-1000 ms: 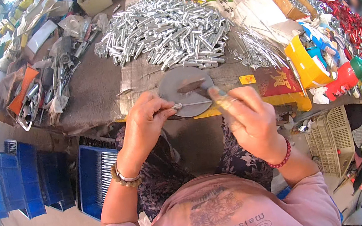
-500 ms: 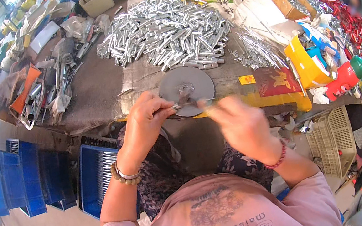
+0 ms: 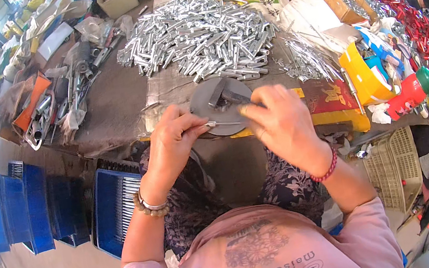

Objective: The person assembles metal parts by inserting metal strips into small metal sleeves over a circular metal plate by hand, then places the finished assemblies into a blue plastic crate.

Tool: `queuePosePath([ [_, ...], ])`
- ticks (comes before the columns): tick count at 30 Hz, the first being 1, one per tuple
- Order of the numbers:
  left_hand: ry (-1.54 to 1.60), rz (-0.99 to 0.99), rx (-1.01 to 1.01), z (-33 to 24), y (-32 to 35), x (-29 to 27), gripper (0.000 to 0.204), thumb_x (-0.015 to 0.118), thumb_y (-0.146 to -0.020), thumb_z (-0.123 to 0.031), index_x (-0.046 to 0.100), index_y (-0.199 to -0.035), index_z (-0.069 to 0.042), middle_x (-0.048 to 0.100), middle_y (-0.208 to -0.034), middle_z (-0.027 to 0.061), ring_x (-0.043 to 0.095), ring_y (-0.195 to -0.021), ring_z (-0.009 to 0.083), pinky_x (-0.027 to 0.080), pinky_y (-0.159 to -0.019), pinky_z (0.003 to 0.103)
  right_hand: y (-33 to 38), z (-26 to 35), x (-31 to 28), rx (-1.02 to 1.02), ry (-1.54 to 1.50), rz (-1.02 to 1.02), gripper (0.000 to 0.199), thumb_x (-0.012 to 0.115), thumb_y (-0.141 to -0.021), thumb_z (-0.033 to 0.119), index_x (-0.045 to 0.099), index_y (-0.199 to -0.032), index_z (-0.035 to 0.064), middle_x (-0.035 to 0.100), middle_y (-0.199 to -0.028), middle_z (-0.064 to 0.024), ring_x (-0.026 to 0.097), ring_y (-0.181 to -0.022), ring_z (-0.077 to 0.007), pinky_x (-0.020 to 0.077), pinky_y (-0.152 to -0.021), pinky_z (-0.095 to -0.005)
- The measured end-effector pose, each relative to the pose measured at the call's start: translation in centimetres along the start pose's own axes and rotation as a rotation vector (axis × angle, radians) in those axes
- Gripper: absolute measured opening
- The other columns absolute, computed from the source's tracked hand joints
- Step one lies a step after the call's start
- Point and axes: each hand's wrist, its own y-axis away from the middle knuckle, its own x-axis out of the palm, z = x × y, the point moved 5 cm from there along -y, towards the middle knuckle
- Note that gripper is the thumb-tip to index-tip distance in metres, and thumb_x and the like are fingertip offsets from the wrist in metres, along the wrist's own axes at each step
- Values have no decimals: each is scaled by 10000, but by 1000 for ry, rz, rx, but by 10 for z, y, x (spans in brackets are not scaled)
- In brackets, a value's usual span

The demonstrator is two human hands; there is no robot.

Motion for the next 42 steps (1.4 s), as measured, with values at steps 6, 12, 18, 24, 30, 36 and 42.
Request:
queuePosePath([
  [6, -37, -149, 72, -11, 11, 0, 254, 853, -867, 8, 826, -1115, -39, 691, -962, 85, 675, -858, 226, 543, -777, 330, 30, 25, 22, 281, -196, 232, 203, 785, -901, 79, 634, -1035, 65, 684, -848, -127, 722, -801, -365, 559, -682, -471],
  [12, 363, -196, -277, -10, 49, 25, 430, 713, -1045, -42, 649, -1470, -62, 748, -1079, 70, 672, -868, 134, 573, -763, 282, 55, 27, 43, 656, -779, 417, 296, 805, -947, 87, 650, -1188, 15, 651, -704, -146, 634, -599, -306, 487, -587, -425],
  [18, 941, -178, -600, 2, 62, 49, 609, 670, -1087, -64, 436, -1649, -46, 754, -1093, 60, 680, -879, 86, 570, -728, 231, 68, 41, 56, 833, -972, 434, 274, 775, -966, 45, 653, -1209, 12, 618, -699, -109, 587, -600, -176, 464, -576, -375],
  [24, 1019, -261, -569, 4, 73, 32, 573, 782, -1006, -61, 514, -1511, -32, 709, -994, 11, 603, -813, 64, 487, -698, 226, 55, 61, 51, 704, -891, 482, 299, 757, -988, 29, 657, -1269, 12, 687, -792, -91, 640, -694, -114, 513, -638, -318],
  [30, 800, -518, -615, 49, 115, -45, 558, 780, -996, -63, 531, -1495, -41, 691, -991, -4, 572, -778, 41, 459, -672, 205, 46, 19, 49, 721, -987, 210, 343, 713, -1076, 92, 641, -1400, 2, 752, -1034, -62, 707, -865, -104, 582, -776, -247],
  [36, 428, -824, -989, 199, 245, -105, 499, 769, -972, -39, 583, -1431, 16, 689, -916, -7, 573, -745, 63, 451, -647, 229, 40, -8, 68, 855, -1018, 204, 324, 679, -1092, 133, 652, -1396, 26, 750, -953, -54, 639, -704, -51, 514, -628, -197],
  [42, 578, -870, -1196, 343, 341, -67, 549, 837, -893, -4, 581, -1378, 0, 708, -911, 64, 634, -670, 142, 491, -551, 295, 39, -7, 69, 864, -1000, 194, 318, 679, -1097, 172, 668, -1386, 40, 749, -922, -45, 619, -677, -37, 491, -602, -185],
])
